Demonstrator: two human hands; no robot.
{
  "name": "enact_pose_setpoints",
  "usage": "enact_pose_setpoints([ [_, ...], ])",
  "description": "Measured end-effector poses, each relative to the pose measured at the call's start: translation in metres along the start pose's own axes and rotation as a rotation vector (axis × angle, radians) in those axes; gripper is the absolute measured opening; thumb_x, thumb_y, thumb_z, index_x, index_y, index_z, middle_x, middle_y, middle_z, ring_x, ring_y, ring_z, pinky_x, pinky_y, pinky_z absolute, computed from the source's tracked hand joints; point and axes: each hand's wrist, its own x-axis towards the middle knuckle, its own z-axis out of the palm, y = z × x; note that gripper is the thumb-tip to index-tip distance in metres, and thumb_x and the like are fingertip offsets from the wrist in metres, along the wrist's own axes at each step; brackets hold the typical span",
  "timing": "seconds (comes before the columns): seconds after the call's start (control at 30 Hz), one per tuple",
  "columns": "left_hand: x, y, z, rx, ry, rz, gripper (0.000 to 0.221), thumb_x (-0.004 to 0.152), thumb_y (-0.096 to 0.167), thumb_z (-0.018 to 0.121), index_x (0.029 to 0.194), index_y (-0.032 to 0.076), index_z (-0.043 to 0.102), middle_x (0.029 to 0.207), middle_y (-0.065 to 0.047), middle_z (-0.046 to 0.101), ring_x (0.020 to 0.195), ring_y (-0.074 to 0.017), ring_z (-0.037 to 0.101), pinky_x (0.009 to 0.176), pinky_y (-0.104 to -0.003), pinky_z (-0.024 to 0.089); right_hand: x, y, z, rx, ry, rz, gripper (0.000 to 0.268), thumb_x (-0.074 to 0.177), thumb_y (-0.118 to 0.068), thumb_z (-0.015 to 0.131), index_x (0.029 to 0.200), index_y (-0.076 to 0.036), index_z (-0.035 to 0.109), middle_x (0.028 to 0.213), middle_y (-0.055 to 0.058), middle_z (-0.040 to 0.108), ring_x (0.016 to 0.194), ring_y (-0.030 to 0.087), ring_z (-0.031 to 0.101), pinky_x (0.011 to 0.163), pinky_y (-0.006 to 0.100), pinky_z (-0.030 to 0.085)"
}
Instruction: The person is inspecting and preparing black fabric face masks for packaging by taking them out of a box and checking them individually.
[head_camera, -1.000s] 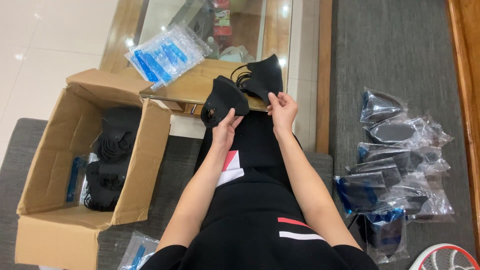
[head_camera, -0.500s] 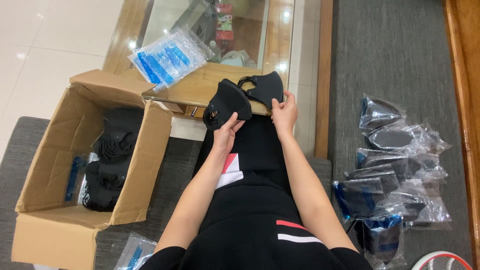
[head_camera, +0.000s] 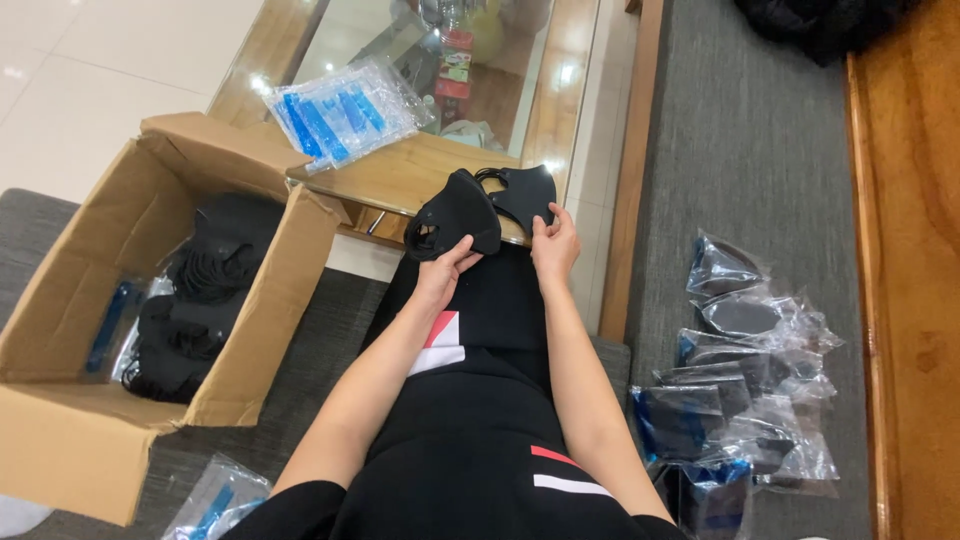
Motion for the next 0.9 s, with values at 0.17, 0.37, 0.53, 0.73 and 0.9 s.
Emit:
enact_pose_setpoints([
  [0.17,-0.009,0.005,-0.001,0.034,-0.017,-0.013,0.045,0.082,0.005,0.09,0.125,0.007,0.074,0.127,-0.014,0.07,0.108,-0.0424,0.07,0.095,-0.059,0.06,-0.038,-0.038,-0.032,0.203,-0.058,-0.037,0.035,0.103,-0.018,0.059,0.136,-0.008,0.062,0.077,0.006,0.066,0.052,0.016,0.067,0.045,0.028,0.054],
  [0.37,-0.027,-0.004,-0.034,0.069,0.009,-0.035,0.044,0.082,0.004,0.09,0.123,0.008,0.075,0.122,-0.015,0.073,0.101,-0.0387,0.074,0.093,-0.058,0.062,-0.09,-0.051,-0.076,0.257,-0.17,-0.131,0.029,0.105,-0.016,0.057,0.132,-0.008,0.065,0.082,0.008,0.061,0.054,0.016,0.066,0.051,0.028,0.054],
  [0.53,-0.098,0.049,-0.039,0.291,0.122,-0.075,0.061,0.081,0.011,0.091,0.136,0.003,0.064,0.134,-0.019,0.067,0.108,-0.0445,0.07,0.094,-0.057,0.06,-0.118,-0.045,-0.131,0.166,-0.205,-0.347,0.026,0.104,-0.011,0.063,0.129,-0.009,0.069,0.082,0.012,0.064,0.057,0.021,0.067,0.053,0.031,0.054],
  [0.73,-0.165,0.108,-0.047,0.484,0.22,-0.024,0.063,0.076,0.012,0.094,0.133,0.002,0.066,0.132,-0.021,0.067,0.107,-0.044,0.067,0.089,-0.059,0.059,-0.166,-0.046,-0.238,-0.19,-0.103,-0.585,0.024,0.102,-0.01,0.068,0.125,-0.01,0.074,0.082,0.007,0.069,0.066,0.022,0.068,0.06,0.032,0.055],
  [0.9,-0.17,0.108,-0.053,0.32,0.145,0.003,0.052,0.084,-0.001,0.073,0.134,0.007,0.066,0.13,-0.01,0.071,0.105,-0.0231,0.071,0.087,-0.037,0.064,-0.206,-0.008,-0.306,-0.403,-0.043,-0.392,0.034,0.101,-0.021,0.063,0.134,-0.015,0.069,0.09,-0.001,0.065,0.073,0.013,0.061,0.075,0.031,0.051],
])
